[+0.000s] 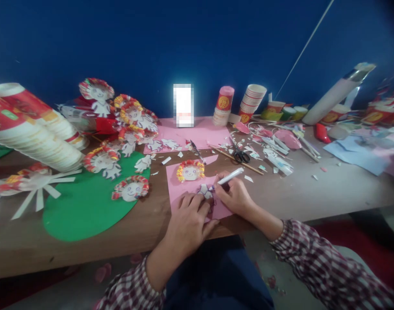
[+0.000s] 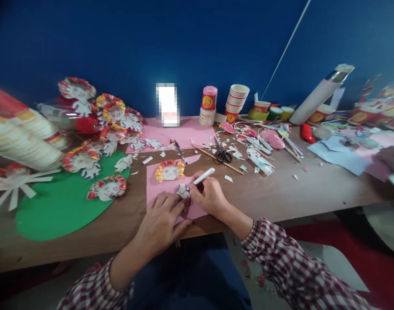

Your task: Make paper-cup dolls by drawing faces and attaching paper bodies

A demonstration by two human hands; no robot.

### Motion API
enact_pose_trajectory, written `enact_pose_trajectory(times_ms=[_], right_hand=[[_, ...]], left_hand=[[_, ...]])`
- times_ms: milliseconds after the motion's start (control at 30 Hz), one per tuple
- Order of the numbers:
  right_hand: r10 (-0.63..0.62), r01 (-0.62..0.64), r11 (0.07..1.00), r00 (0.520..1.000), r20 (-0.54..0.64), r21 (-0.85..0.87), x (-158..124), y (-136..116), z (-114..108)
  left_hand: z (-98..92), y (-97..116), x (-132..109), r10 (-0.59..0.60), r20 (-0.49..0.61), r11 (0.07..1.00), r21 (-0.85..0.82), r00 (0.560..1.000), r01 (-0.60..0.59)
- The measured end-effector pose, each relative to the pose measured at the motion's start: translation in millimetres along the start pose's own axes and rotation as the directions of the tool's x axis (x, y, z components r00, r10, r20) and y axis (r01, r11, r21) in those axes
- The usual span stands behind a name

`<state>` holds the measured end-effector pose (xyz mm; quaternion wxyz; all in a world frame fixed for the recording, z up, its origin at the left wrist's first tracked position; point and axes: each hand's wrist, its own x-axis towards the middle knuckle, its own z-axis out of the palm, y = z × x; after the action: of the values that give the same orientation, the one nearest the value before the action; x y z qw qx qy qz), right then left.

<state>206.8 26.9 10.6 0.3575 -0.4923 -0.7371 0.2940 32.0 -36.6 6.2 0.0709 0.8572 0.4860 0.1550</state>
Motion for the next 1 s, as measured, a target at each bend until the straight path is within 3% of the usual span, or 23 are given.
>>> enact_pose_trajectory(times_ms=[367, 600, 1000], right_hand=[[-0.041, 0.041, 0.999, 0.999, 0.001, -0.01, 0.3, 1.9, 1.3], [0.043, -0.039, 0.994, 0.998, -0.035, 0.102, -0.9, 0.8, 0.5], [-0.022, 0.021, 0.999, 1.0, 0.017, 0.05, -0.3, -0.4, 0.0]], left_hand=[[-0.1, 0.4, 1.0, -0.006, 0.003, 1.0, -0.015, 1.0, 0.006], [-0.2, 0.0, 1.0, -0.004, 0.005, 1.0, -0.014, 1.0, 0.004], [-0.3, 0.3, 1.3, -0.018, 0.03, 1.0, -0.022, 0.999, 0.019]])
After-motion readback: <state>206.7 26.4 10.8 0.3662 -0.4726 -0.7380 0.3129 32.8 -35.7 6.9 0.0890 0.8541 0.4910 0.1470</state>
